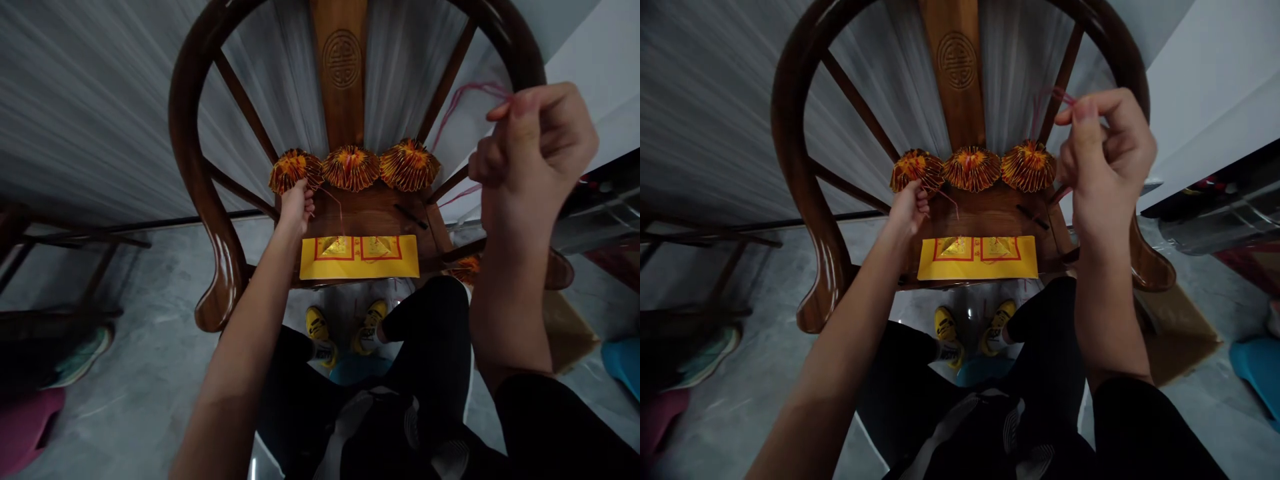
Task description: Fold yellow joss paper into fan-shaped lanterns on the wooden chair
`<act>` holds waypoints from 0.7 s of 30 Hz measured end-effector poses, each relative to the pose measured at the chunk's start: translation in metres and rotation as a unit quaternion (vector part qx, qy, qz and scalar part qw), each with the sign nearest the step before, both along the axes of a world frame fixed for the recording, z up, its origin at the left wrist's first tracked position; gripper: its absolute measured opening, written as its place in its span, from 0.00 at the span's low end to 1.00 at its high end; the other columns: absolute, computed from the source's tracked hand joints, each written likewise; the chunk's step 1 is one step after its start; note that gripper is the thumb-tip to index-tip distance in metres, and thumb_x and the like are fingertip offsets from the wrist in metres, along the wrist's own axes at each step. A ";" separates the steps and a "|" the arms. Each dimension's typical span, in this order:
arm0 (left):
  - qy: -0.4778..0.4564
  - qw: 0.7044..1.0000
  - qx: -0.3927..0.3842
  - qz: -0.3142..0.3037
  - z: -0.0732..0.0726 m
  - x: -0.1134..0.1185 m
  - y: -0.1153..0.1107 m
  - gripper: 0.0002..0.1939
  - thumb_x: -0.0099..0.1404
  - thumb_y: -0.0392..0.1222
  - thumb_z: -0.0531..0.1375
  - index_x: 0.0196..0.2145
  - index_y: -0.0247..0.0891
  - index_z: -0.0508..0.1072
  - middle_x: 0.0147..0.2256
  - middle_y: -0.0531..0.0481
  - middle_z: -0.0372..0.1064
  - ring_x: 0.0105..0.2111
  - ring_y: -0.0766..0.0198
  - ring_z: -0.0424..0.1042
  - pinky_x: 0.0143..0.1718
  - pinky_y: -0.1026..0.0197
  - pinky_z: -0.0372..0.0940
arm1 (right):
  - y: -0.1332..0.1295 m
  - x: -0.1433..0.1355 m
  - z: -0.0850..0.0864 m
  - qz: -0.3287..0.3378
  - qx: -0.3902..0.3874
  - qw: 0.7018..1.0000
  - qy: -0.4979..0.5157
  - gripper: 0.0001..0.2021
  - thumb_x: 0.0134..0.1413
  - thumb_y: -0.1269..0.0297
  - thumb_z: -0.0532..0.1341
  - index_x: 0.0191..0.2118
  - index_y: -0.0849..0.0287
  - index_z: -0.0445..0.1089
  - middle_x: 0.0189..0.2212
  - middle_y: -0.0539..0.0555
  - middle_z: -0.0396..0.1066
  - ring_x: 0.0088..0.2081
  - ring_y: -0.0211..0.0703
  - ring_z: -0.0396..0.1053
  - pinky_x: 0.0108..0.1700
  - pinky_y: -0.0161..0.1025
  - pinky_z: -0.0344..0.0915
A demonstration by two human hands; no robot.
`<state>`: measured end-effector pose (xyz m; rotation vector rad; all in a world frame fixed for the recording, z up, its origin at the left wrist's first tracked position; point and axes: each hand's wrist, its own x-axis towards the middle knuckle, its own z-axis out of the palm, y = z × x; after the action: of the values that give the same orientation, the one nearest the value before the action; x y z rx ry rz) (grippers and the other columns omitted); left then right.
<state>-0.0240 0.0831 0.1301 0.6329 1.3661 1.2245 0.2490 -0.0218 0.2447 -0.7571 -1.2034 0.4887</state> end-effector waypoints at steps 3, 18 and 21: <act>0.030 0.999 -0.037 0.008 -0.028 0.000 0.003 0.15 0.74 0.40 0.63 0.30 0.41 0.63 0.24 0.58 0.63 0.20 0.74 0.59 0.26 0.69 0.57 | -0.023 0.003 0.001 0.026 -0.009 1.000 0.012 0.15 0.62 0.49 0.76 0.35 0.54 0.78 0.18 0.39 0.49 0.17 0.31 0.40 0.20 0.38 0.41; 0.580 0.798 0.009 -0.163 -0.090 -0.015 -0.074 0.35 0.72 0.39 0.59 0.74 0.36 0.63 0.81 0.38 0.47 0.80 0.39 0.43 0.79 0.32 0.41 | -0.075 -0.008 -0.111 0.118 -0.287 0.949 0.061 0.15 0.68 0.46 0.70 0.41 0.53 0.77 0.19 0.40 0.50 0.21 0.33 0.46 0.25 0.36 0.45; 0.630 0.759 -0.020 -0.163 -0.098 -0.019 -0.085 0.37 0.76 0.44 0.54 0.78 0.31 0.57 0.80 0.36 0.48 0.79 0.37 0.46 0.78 0.31 0.45 | -0.070 -0.015 -0.150 0.123 -0.348 0.928 0.043 0.21 0.65 0.39 0.70 0.40 0.54 0.75 0.20 0.40 0.50 0.21 0.33 0.47 0.26 0.36 0.45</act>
<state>-0.0427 -0.0019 0.0325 1.7654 2.1887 0.3508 0.2345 -0.0918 0.0950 -1.1735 -1.0414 1.1832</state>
